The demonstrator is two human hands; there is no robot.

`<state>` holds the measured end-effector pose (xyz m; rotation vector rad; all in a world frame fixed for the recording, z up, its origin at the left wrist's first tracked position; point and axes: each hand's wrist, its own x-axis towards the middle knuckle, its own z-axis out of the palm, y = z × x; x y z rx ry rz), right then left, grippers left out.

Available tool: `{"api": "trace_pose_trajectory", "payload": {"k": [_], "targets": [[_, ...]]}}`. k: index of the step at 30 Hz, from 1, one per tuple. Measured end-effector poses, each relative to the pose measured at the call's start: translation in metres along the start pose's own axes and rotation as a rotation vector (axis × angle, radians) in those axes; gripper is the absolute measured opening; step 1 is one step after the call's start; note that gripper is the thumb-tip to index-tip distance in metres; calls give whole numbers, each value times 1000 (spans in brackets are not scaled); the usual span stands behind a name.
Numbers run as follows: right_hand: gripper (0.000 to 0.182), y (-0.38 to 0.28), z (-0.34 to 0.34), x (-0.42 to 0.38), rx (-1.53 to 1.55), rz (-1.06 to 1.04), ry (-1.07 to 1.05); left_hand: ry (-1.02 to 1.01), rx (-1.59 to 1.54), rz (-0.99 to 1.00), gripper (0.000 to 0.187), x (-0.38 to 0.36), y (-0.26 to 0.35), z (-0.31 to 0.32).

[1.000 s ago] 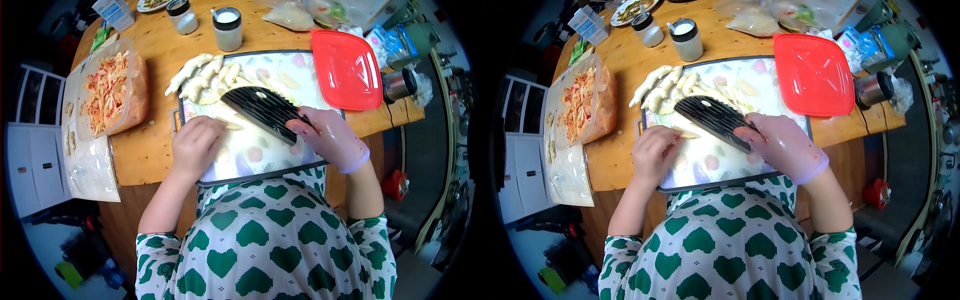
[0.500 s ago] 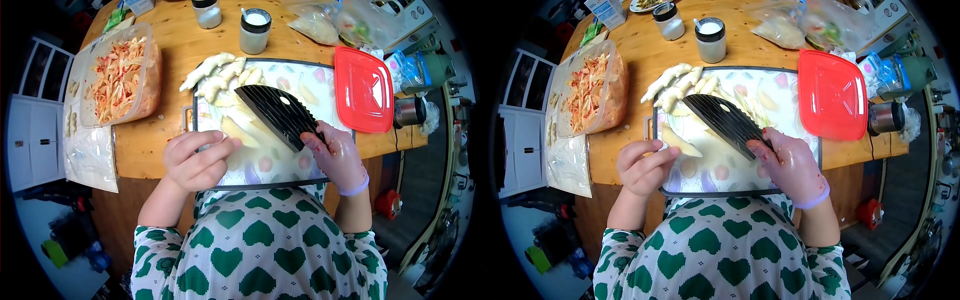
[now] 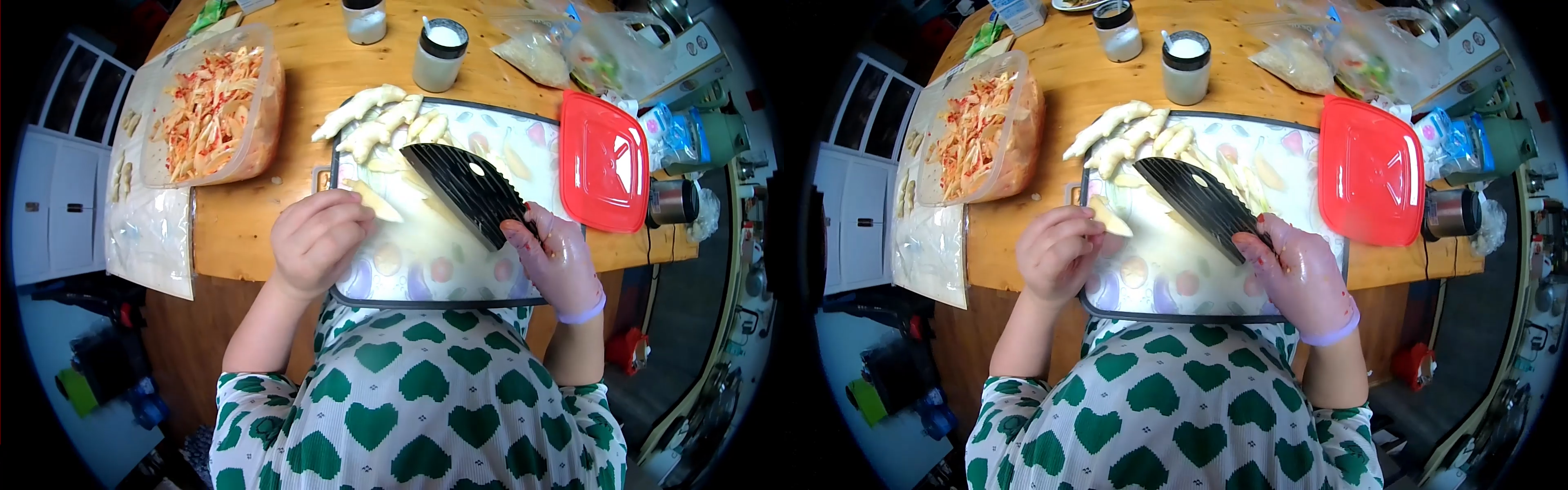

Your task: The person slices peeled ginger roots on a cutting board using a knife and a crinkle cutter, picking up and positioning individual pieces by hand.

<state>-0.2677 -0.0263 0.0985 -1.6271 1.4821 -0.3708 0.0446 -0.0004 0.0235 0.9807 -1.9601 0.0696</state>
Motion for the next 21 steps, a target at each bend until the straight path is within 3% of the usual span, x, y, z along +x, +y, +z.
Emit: {"api": "trace_pose_trajectory", "payload": {"k": [4, 7, 10, 21], "targets": [[27, -2, 3, 3, -29, -67, 17, -25, 44, -110, 39, -10, -4, -12], [31, -4, 6, 6, -35, -113, 32, 177, -431, -620, 48, -25, 3, 0], [32, -15, 7, 6, -20, -26, -20, 221, -764, -840, 58, -17, 6, -5], [33, -15, 10, 4, -33, -55, 2, 301, -1229, -959, 53, -21, -6, 2]]}}
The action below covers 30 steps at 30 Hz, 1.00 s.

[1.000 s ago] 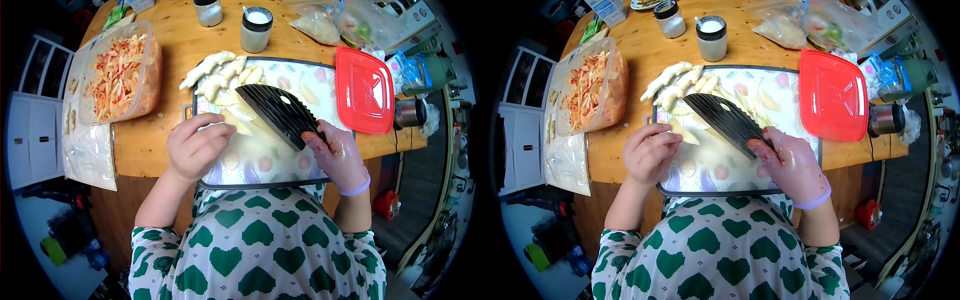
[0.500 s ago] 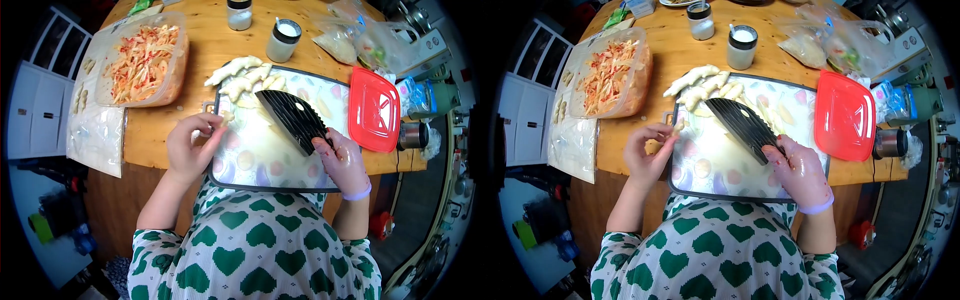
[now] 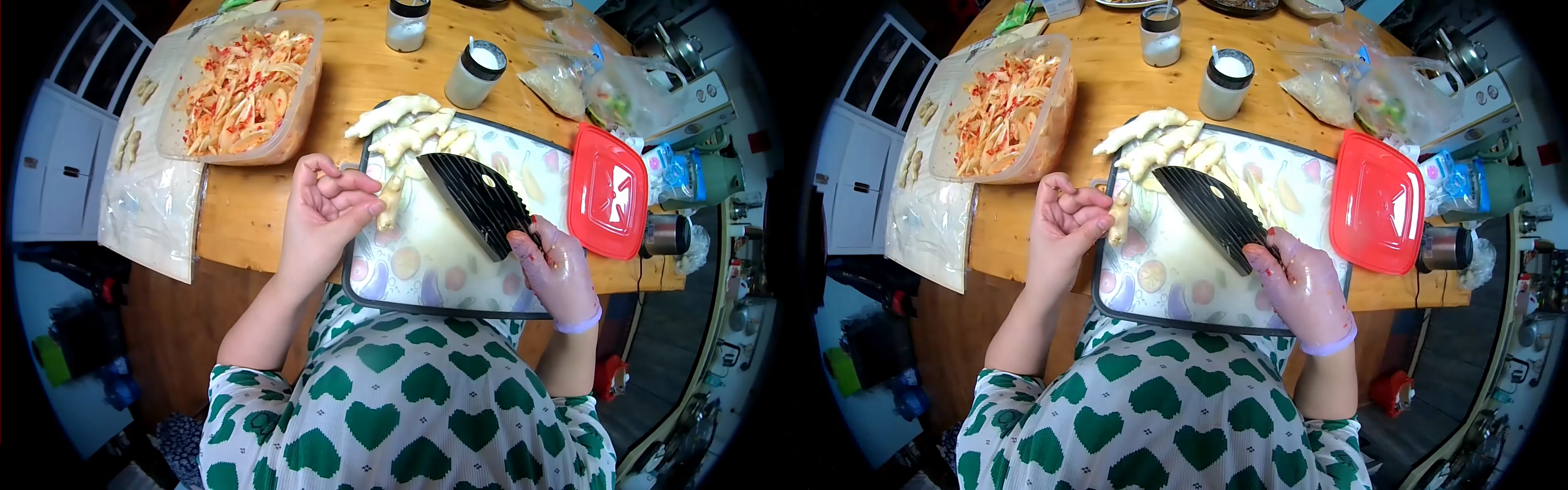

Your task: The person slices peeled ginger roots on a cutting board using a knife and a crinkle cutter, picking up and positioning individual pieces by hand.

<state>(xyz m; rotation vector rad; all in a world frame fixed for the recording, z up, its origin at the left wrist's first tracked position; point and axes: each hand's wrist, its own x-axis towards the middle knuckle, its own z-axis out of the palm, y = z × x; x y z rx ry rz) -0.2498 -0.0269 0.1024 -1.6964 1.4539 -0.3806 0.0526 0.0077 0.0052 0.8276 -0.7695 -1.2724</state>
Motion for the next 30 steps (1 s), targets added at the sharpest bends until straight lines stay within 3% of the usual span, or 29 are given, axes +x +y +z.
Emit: {"api": "trace_pose_trajectory", "payload": {"k": [5, 8, 11, 12, 15, 19, 23, 30], "targets": [[33, -1, -1, 0, -12, 32, -3, 28, -27, -61, 54, 1, 2, 0], [32, 5, -1, 2, -35, 31, -4, 59, 41, 50, 51, 3, 4, -6], [31, 3, -2, 2, 24, 75, -12, 229, 729, 297, 37, 15, 25, -7], [31, -1, -2, 1, 47, 85, -10, 311, 1174, 419, 25, 19, 38, -3], [30, -1, -2, -1, 122, 106, 28, 215, 1568, 569, 17, 21, 48, 13], [31, 21, -3, 1, 96, -23, 184, 8, 1450, 538, 19, 39, 30, 40], [31, 23, -16, -7, 195, 83, 215, -76, 1548, 565, 23, 68, 7, 50], [28, 28, -29, -22, 70, 69, 111, -120, 1631, 272, 31, 84, 2, 65]]}}
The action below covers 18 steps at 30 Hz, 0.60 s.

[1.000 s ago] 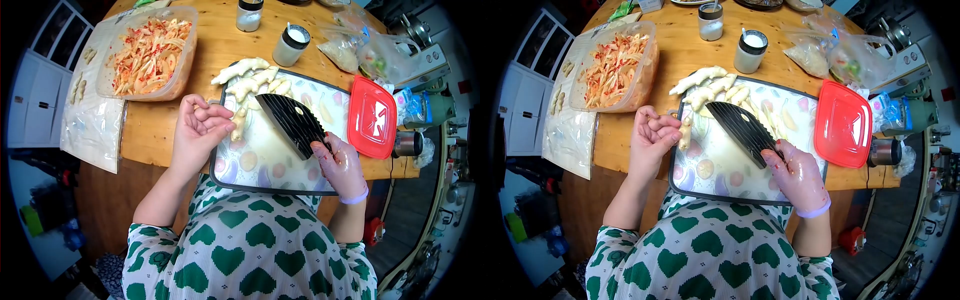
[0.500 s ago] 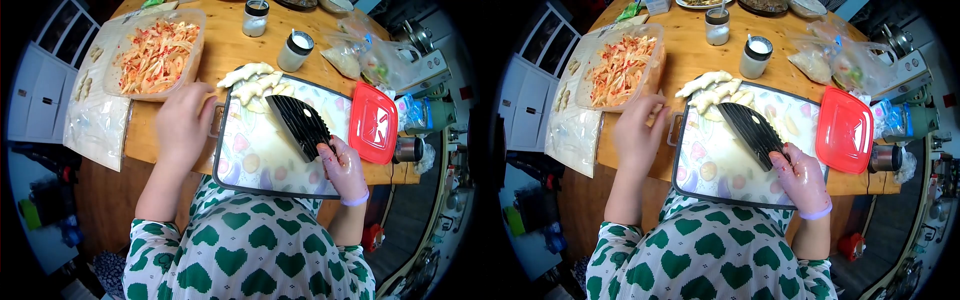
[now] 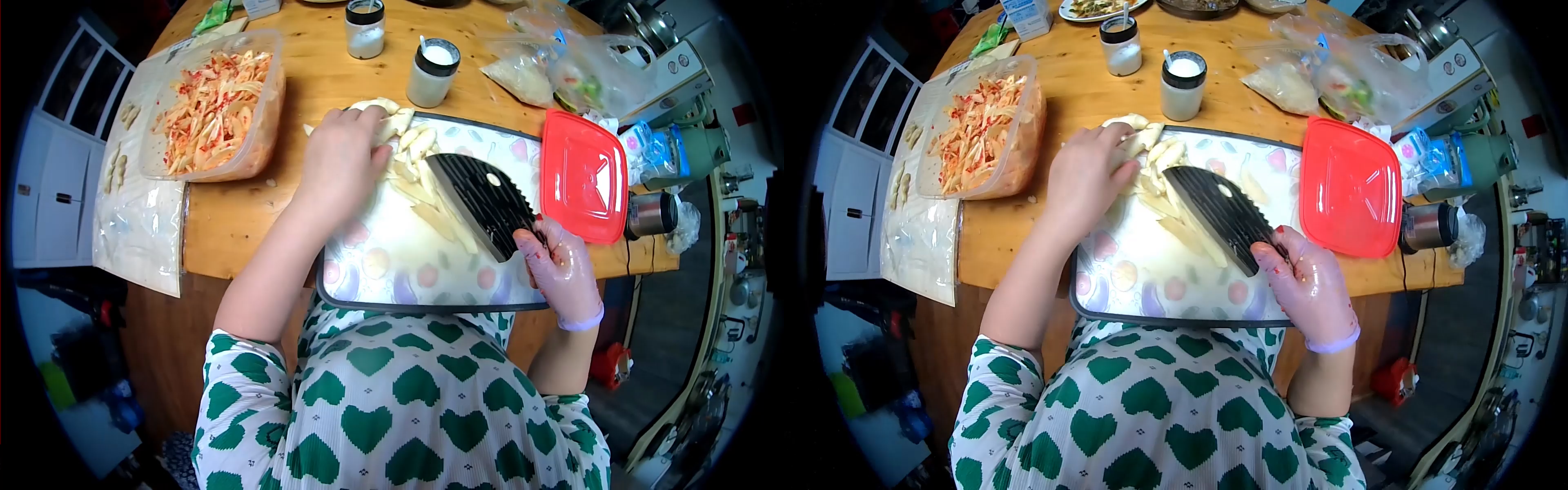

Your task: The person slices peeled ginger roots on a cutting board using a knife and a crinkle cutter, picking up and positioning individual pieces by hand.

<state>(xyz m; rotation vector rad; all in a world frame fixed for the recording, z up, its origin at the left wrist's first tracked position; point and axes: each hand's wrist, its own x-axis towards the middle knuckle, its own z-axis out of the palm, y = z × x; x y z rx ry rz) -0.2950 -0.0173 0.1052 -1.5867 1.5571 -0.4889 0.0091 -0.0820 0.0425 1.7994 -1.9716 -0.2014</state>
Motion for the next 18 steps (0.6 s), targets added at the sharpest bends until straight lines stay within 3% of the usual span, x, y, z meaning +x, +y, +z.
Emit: {"api": "trace_pose_trajectory", "payload": {"k": [3, 6, 9, 14, 18], "targets": [[26, -2, -2, 0, -44, -18, -14, 197, 10, 139, 26, -2, -6, 6], [26, 2, -3, 0, -4, -9, 43, 161, -40, 236, 19, -12, 2, -2], [25, 7, -6, 0, 47, 6, 70, -98, -284, 324, 12, -25, 11, -13], [25, 15, -9, 1, 27, -7, 86, -213, -235, 583, 24, -28, 20, 9], [26, 16, -10, -1, 48, 7, 88, -213, -147, 623, 20, -27, 25, 12]]}}
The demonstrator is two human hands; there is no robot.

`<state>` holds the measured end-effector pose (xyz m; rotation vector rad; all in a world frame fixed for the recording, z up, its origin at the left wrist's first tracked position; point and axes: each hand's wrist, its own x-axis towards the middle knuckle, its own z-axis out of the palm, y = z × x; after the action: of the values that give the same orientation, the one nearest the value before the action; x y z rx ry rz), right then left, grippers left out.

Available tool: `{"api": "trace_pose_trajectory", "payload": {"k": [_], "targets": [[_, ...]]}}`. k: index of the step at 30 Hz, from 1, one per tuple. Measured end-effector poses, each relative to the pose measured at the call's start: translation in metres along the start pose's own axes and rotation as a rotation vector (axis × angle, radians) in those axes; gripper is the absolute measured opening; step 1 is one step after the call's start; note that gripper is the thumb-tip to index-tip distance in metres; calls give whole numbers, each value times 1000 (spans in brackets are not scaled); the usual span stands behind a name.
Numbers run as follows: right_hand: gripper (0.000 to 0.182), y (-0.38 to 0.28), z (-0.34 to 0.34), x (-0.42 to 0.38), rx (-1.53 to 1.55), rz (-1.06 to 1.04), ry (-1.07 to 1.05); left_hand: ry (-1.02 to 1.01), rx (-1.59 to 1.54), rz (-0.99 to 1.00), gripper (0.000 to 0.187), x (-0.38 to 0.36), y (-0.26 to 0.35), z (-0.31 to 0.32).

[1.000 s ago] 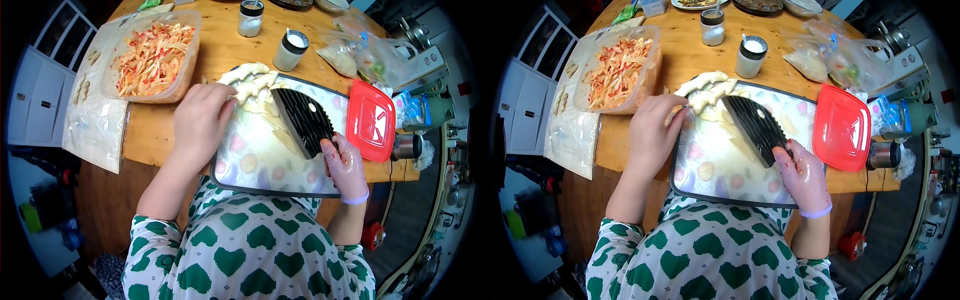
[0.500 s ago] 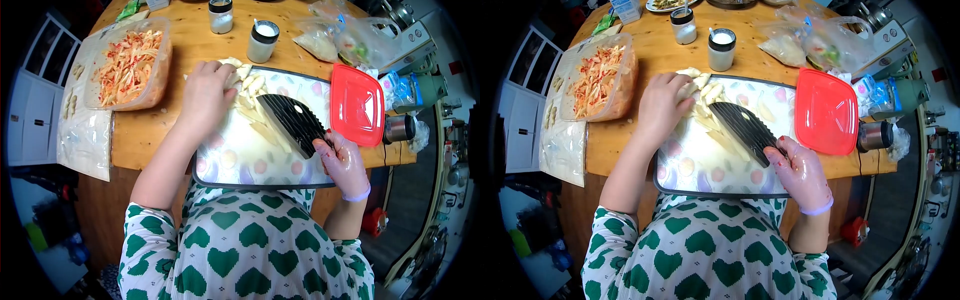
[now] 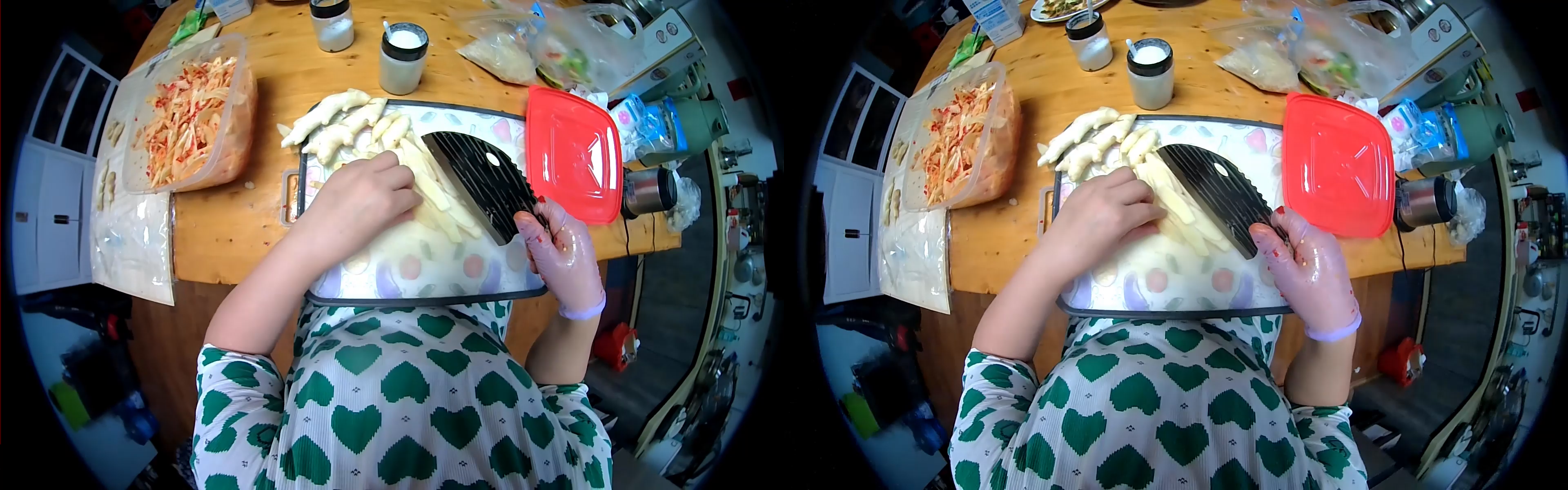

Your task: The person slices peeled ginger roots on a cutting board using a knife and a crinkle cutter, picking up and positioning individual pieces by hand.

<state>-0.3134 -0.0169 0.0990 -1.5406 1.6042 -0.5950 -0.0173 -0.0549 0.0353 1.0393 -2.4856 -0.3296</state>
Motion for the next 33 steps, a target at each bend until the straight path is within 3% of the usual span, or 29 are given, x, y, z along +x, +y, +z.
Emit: {"api": "trace_pose_trajectory", "payload": {"k": [8, 11, 14, 17, 21, 31, 33], "targets": [[25, 6, -2, 1, 41, -11, 12, 76, -28, 42, 24, -9, -4, 4], [25, 2, 0, 1, 24, -16, -6, 134, -170, -42, 30, -17, 0, 4], [24, 0, 3, 2, 26, -52, -21, 135, -387, -271, 32, -23, 9, -11], [24, -3, 6, 4, 22, -41, -44, 206, -876, -501, 33, -32, 5, -2], [23, -8, 9, 5, 23, -59, -48, 299, -1354, -646, 29, -37, -2, -3], [25, -12, 14, 8, -5, -14, -97, 310, -1541, -681, 24, -49, -7, -14], [26, -13, 16, 8, 9, -31, -93, 386, -1569, -689, 24, -60, -15, -16]]}}
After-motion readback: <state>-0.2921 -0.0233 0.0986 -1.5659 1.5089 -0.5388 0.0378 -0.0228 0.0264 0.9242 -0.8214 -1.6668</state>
